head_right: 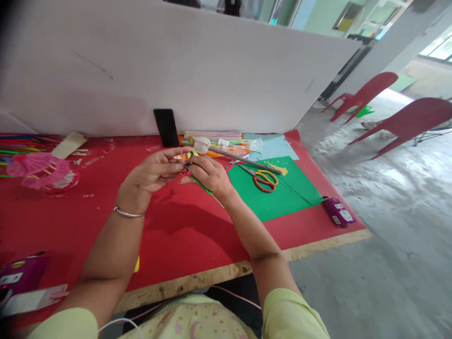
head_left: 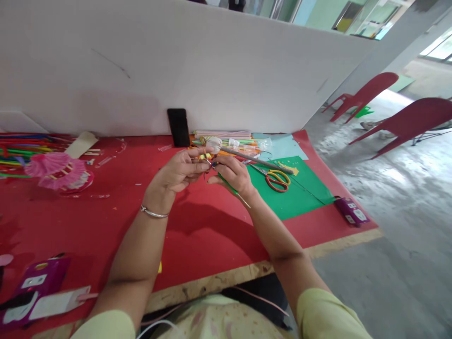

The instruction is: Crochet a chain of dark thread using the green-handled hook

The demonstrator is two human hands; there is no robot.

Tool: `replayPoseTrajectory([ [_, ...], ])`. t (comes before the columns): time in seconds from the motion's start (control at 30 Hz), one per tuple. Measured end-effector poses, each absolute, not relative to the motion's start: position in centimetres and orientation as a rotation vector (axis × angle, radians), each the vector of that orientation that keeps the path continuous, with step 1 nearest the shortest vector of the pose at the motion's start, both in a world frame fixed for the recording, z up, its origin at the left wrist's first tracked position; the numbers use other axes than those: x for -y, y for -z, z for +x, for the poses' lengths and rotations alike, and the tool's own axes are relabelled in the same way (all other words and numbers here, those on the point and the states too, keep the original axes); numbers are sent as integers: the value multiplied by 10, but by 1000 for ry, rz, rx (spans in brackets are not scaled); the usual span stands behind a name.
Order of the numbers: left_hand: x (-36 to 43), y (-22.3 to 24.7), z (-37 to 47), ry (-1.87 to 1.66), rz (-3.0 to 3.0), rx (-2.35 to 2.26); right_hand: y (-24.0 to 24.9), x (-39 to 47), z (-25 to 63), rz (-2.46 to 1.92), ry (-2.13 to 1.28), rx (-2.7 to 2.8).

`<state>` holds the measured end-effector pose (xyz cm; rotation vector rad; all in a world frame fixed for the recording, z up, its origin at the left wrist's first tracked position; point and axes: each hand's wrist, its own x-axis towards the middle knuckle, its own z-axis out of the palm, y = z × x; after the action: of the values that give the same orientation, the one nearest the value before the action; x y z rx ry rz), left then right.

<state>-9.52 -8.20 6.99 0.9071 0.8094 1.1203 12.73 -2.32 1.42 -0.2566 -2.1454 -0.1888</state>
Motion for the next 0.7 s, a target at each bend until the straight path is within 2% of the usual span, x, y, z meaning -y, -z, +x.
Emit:
replayPoseTrajectory([
  [0.13, 79, -65, -102, -1188, 1025, -985, -34, 33, 136, -309, 95, 2273],
  [0.23, 80, -65, -102, -1174, 1129, -1085, -51, 42, 144, -341, -126, 2348],
  [0.37, 85, -71, -100, -1153, 1254, -1066, -65, 45, 154, -398, -750, 2248],
  [0.47, 87, -72, -96, -1153, 1313, -981, -60, 47, 151, -546, -1363, 1962],
  [0.53, 87, -71, -91, -1185, 1322, -916, -50, 49, 141, -634, -1629, 1700],
  [0.6, 86, -68, -82, -1253, 1310, -869, -38, 53, 127, -683, -1761, 1502],
  [0.7, 83, -60, -66, -1412, 1287, -884, -26, 58, 107, -762, -1676, 1228],
])
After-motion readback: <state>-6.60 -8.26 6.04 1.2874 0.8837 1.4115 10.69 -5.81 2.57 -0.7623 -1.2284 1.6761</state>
